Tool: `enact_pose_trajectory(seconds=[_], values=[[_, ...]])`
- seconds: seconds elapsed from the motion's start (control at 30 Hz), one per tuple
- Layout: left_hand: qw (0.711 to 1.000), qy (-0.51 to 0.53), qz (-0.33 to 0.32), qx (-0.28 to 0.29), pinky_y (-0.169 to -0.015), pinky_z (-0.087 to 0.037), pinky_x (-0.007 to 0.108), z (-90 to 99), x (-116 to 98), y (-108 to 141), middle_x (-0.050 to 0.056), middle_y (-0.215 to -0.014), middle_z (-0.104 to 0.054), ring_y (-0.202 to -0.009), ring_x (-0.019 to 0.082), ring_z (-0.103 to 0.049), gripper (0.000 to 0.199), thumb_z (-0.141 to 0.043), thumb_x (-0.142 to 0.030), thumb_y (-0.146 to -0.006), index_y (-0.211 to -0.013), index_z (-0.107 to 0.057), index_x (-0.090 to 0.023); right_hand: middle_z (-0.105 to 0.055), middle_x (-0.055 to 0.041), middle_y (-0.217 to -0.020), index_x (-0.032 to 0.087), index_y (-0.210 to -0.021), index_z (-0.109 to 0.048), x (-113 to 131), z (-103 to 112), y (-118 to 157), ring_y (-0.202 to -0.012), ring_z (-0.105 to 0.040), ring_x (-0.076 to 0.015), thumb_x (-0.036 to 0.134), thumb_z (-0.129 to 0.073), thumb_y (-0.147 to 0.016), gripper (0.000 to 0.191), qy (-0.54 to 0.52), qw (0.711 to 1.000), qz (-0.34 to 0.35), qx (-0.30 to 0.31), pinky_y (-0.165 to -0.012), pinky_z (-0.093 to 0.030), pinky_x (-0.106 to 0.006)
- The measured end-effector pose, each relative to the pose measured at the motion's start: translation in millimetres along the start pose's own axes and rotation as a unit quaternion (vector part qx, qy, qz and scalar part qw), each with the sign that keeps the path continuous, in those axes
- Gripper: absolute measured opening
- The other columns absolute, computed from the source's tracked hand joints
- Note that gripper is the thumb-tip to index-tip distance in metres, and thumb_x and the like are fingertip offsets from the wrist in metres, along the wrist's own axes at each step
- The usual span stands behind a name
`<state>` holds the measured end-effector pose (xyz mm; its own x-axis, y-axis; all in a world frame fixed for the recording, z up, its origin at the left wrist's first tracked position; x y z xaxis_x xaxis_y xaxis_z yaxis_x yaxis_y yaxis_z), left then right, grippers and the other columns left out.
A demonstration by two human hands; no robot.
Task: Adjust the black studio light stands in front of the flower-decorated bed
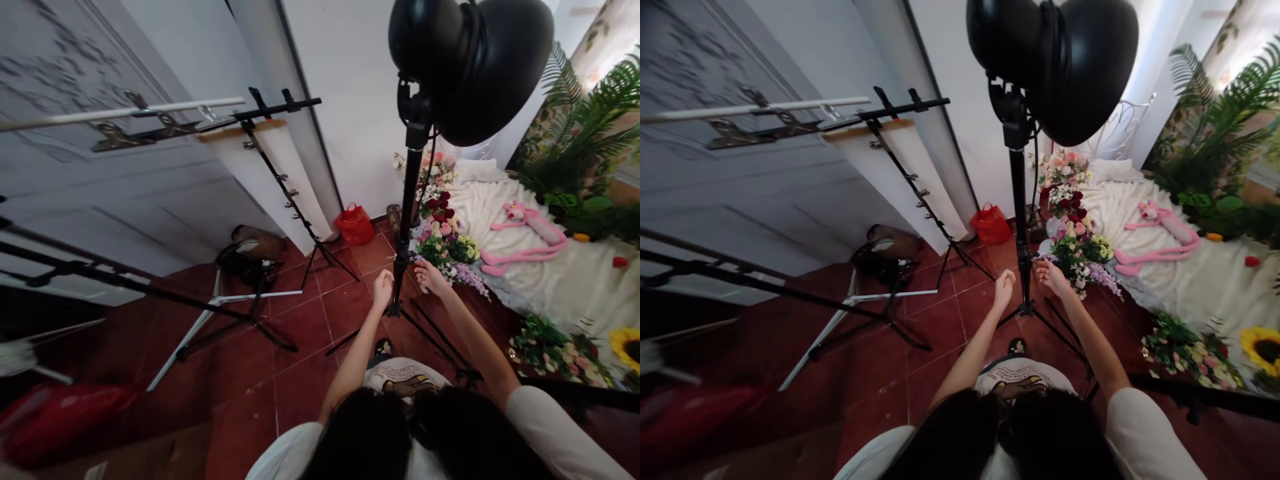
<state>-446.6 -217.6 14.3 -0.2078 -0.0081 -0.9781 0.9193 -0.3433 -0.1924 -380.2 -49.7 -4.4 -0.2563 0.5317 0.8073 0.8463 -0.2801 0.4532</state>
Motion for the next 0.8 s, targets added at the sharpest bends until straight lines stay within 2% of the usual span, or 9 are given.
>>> enact_pose_trajectory(seconds=[0.1,0.23,0.37,0.47,0.6,0.73,0.8], values=[[1.0,-0.005,0.006,-0.012,-0.069,-0.04,0.022,7.6,0,-5,-0.002,-0.07,-0.051,-0.064,0.011,-0.047,0.017,-0.04,-0.025,-0.089,-0.083,-0.054,-0.019,-0.064,-0.0003,-0.067,0.018,-0.083,-0.06,36,-14,-25,-0.051,-0.055,-0.0077,0.044,-0.057,-0.087,0.027,0.164,0.985,0.014,0.048,-0.047,-0.049,-0.016],[1.0,0.0,-0.012,-0.005,-0.09,-0.044,0.029,3.2,-9,-11,0.007,-0.105,-0.061,-0.096,0.015,-0.057,0.027,-0.045,-0.037,-0.092,-0.109,-0.056,-0.019,-0.067,-0.0002,-0.065,0.015,-0.075,-0.065,64,-33,-44,-0.049,-0.057,-0.0074,0.033,-0.075,-0.072,0.02,0.322,0.934,-0.015,0.151,-0.048,-0.053,-0.018],[0.999,0.001,-0.042,0.029,-0.105,-0.038,0.037,-9.1,-18,-14,0.01,-0.127,-0.056,-0.118,0.018,-0.053,0.039,-0.047,-0.043,-0.092,-0.124,-0.053,-0.022,-0.069,0.0002,-0.066,0.017,-0.069,-0.069,72,-41,-48,-0.051,-0.062,-0.0094,0.024,-0.079,-0.06,0.015,0.353,0.906,-0.059,0.226,-0.052,-0.057,-0.021],[0.998,0.015,-0.048,0.04,-0.11,-0.035,0.04,-14.9,-18,-17,0.01,-0.135,-0.053,-0.126,0.019,-0.049,0.045,-0.049,-0.046,-0.091,-0.129,-0.051,-0.023,-0.071,-0.002,-0.07,0.017,-0.068,-0.07,74,-47,-46,-0.057,-0.067,-0.0134,0.021,-0.082,-0.053,0.02,0.342,0.897,-0.049,0.275,-0.056,-0.059,-0.025],[0.997,0.029,-0.04,0.052,-0.114,-0.032,0.043,-20.5,-13,-20,0.011,-0.139,-0.052,-0.132,0.02,-0.046,0.048,-0.054,-0.045,-0.088,-0.131,-0.05,-0.022,-0.073,-0.0033,-0.077,0.017,-0.076,-0.073,74,-42,-51,-0.066,-0.07,-0.0143,0.02,-0.083,-0.052,0.026,0.332,0.904,-0.046,0.266,-0.06,-0.059,-0.022],[0.998,0.033,-0.029,0.052,-0.112,-0.035,0.044,-23.4,-6,-22,0.011,-0.135,-0.055,-0.129,0.021,-0.049,0.048,-0.058,-0.043,-0.086,-0.129,-0.051,-0.022,-0.073,0.0002,-0.076,0.016,-0.085,-0.073,76,-36,-57,-0.062,-0.067,-0.0085,0.02,-0.08,-0.056,0.03,0.353,0.904,-0.038,0.24,-0.061,-0.055,-0.016],[0.998,0.037,-0.02,0.047,-0.11,-0.037,0.044,-24.5,-2,-23,0.011,-0.133,-0.056,-0.127,0.021,-0.051,0.049,-0.059,-0.043,-0.086,-0.128,-0.051,-0.022,-0.073,0.0003,-0.076,0.016,-0.092,-0.072,77,-36,-58,-0.062,-0.067,-0.0087,0.02,-0.08,-0.056,0.037,0.345,0.906,-0.036,0.241,-0.06,-0.055,-0.016]])
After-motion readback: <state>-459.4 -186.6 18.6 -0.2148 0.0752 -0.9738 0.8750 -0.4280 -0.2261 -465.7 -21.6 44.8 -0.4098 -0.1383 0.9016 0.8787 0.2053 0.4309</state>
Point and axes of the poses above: each hand's wrist, its own y-axis away from the middle knuckle, its own z-axis out of the back of the hand, x = y × z, the point moved 10 cm from there along -y, towards the middle knuckle
